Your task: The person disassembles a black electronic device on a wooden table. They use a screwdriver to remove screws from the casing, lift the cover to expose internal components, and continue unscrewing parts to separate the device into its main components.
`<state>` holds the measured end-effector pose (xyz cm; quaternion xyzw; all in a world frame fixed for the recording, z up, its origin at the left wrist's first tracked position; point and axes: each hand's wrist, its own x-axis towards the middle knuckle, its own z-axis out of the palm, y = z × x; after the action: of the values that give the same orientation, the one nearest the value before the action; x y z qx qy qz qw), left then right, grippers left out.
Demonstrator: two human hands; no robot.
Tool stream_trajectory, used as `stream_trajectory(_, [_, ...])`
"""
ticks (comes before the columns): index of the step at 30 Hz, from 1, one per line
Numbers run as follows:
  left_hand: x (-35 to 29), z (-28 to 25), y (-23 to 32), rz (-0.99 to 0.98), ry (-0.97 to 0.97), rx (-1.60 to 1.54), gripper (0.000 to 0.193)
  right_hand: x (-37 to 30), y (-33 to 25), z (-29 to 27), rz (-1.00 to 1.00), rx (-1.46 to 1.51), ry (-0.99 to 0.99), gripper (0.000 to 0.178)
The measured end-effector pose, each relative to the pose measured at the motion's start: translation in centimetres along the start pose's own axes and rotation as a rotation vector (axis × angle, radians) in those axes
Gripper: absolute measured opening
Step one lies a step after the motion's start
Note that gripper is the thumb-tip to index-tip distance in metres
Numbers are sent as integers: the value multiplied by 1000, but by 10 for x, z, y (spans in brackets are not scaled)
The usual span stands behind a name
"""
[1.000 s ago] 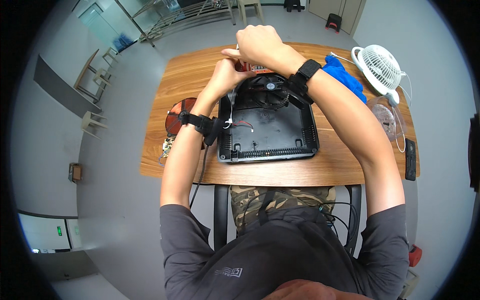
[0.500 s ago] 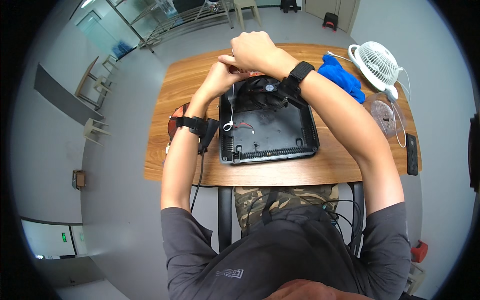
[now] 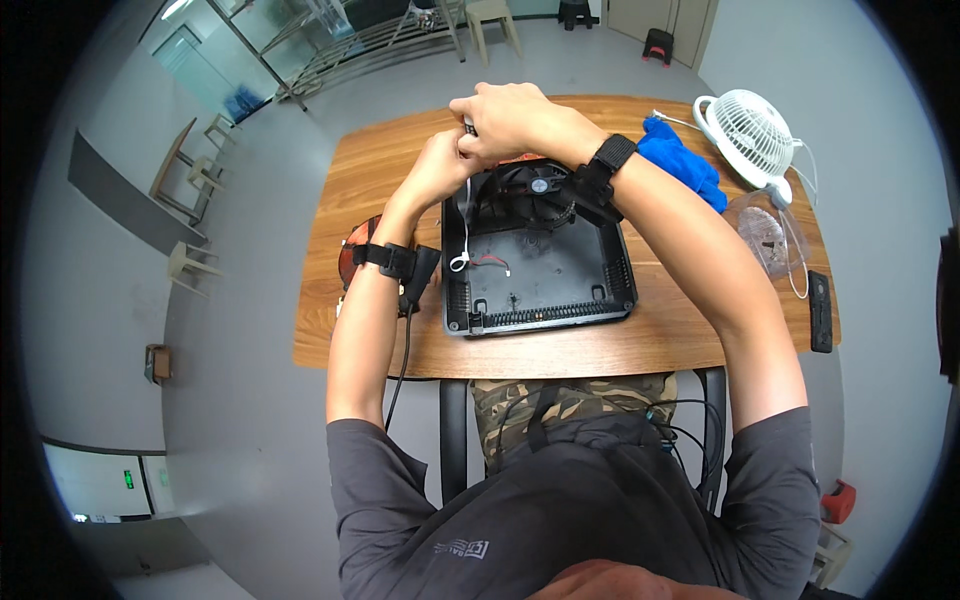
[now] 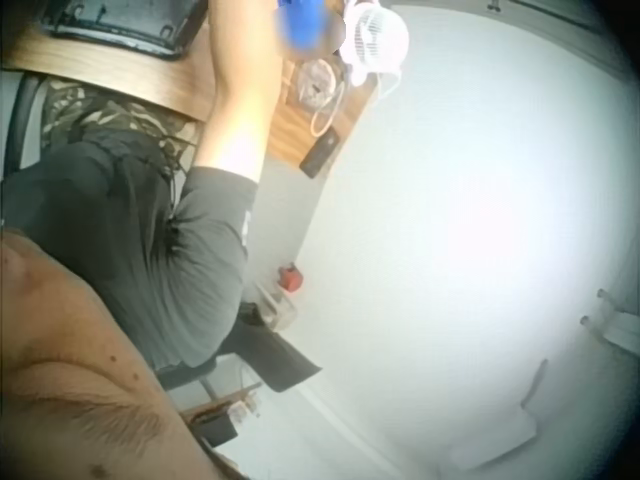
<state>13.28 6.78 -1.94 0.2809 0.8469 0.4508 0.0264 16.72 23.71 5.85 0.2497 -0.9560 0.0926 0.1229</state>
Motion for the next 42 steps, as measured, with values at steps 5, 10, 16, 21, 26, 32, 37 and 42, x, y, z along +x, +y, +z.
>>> stream_trajectory(5, [-1, 0, 16, -115, 69, 155, 40, 4, 5, 0, 31, -72, -1, 46])
stream_trajectory(10, [0, 7, 19, -47, 104, 155, 46, 2, 4, -10, 20, 11, -129, 46])
stream_trajectory(16, [10, 5, 14, -168, 7, 207, 53, 10, 9, 2, -23, 6, 25, 40])
stream_trajectory(21, [5, 1, 14, 46, 75, -96, 35, 4, 14, -6, -107, 101, -66, 34])
stream_trajectory(26, [5, -2, 14, -81, -56, 26, 27, 7, 11, -7, -50, -2, 74, 47])
stream_trajectory(32, [14, 9, 19, -50, -45, 73, 30, 10, 19, 1, -20, -51, 18, 44])
stream_trajectory(37, [11, 2, 13, -81, -120, -37, 29, 1, 24, -19, -80, 76, -119, 47])
stream_trajectory(42, [12, -2, 6, -81, -112, 73, 25, 5, 24, -9, 7, 78, -26, 56])
